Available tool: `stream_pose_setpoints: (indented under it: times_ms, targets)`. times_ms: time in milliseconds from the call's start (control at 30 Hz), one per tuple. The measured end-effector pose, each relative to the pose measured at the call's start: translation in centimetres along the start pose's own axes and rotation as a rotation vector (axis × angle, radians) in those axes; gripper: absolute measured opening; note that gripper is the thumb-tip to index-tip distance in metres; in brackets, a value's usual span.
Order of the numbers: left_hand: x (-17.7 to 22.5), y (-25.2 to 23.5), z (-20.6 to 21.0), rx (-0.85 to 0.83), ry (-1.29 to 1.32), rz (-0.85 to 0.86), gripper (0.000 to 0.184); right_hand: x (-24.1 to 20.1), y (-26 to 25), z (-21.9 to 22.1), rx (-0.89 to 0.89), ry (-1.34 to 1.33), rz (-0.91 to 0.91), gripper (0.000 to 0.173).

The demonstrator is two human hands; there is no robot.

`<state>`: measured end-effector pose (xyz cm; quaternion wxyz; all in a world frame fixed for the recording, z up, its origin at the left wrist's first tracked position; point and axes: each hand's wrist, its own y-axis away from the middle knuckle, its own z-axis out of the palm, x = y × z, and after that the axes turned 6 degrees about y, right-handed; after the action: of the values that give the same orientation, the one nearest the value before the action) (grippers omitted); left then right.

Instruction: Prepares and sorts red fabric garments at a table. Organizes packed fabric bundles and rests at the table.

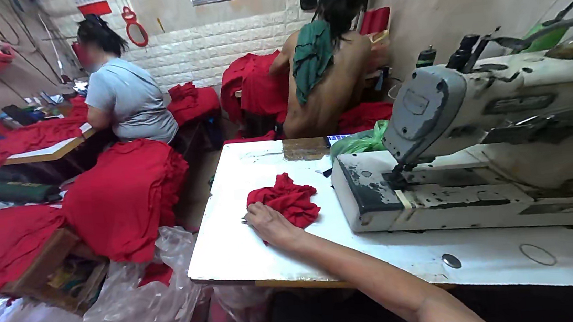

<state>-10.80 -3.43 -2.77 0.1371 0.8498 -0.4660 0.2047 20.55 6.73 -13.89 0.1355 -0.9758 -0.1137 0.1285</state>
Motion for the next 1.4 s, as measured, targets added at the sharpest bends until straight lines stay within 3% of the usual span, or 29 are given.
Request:
stream_pose_setpoints:
  times_ms: [133, 233, 333, 433, 567, 633, 733, 833, 933, 1033, 1200, 1267, 1333, 1400]
  targets:
    - [-2.1, -6.5, -0.2, 0.044, -0.054, 0.146, 0.022, -0.2, 0.0, 0.5, 0.190, -0.024, 0.054, 0.022]
    - [-2.1, -11.6, -1.3, 0.008, 0.024, 0.061, 0.024, 0.8, 0.3, -1.3, 0.362, -0.257, 0.233, 0.031]
    - [-3.3, -16.8, -1.1, 0.021, 0.052, -0.022, 0.028, 3.9, 1.0, -3.4, 0.403, -0.447, 0.357, 0.046]
    - [-4.9, -22.1, 0.2, 0.100, 0.097, -0.101, 0.032, 6.7, 1.5, -4.9, 0.275, -0.440, 0.469, 0.048]
    - [-7.4, -28.2, 3.1, 0.218, 0.088, -0.218, 0.047, 7.8, 1.8, -6.1, -0.078, -0.288, 0.512, 0.051]
    - [-8.3, -29.9, 3.7, 0.245, 0.072, -0.246, 0.038, 7.3, 1.7, -6.5, -0.210, -0.202, 0.521, 0.044]
    - [-8.7, -29.9, 2.6, 0.338, 0.194, -0.226, 0.035, 7.2, 1.7, -6.8, -0.025, -0.269, 0.528, 0.032]
    - [-8.2, -27.6, 0.9, 0.520, 0.349, -0.194, 0.037, 8.1, 1.8, -6.7, 0.270, -0.403, 0.486, 0.026]
    - [-8.0, -24.9, -0.5, 0.634, 0.451, -0.138, 0.029, 8.4, 1.5, -6.5, 0.428, -0.537, 0.407, 0.018]
    - [-7.0, -22.8, -1.9, 0.697, 0.574, -0.064, 0.019, 7.6, 0.7, -7.6, 0.460, -0.588, 0.354, 0.016]
    - [-5.7, -21.1, -4.7, 0.680, 0.824, 0.062, 0.025, 6.4, -1.1, -11.8, 0.462, -0.395, 0.213, 0.020]
    - [-5.2, -20.8, -6.1, 0.640, 0.782, 0.073, 0.017, 6.0, -1.9, -14.0, 0.468, -0.313, 0.163, 0.021]
    - [-4.7, -20.2, -7.8, 0.545, 0.679, 0.083, 0.030, 6.4, -2.9, -15.7, 0.490, -0.269, 0.138, 0.021]
    - [-4.6, -19.9, -9.4, 0.499, 0.582, 0.122, 0.023, 6.9, -3.8, -17.4, 0.506, -0.238, 0.146, 0.023]
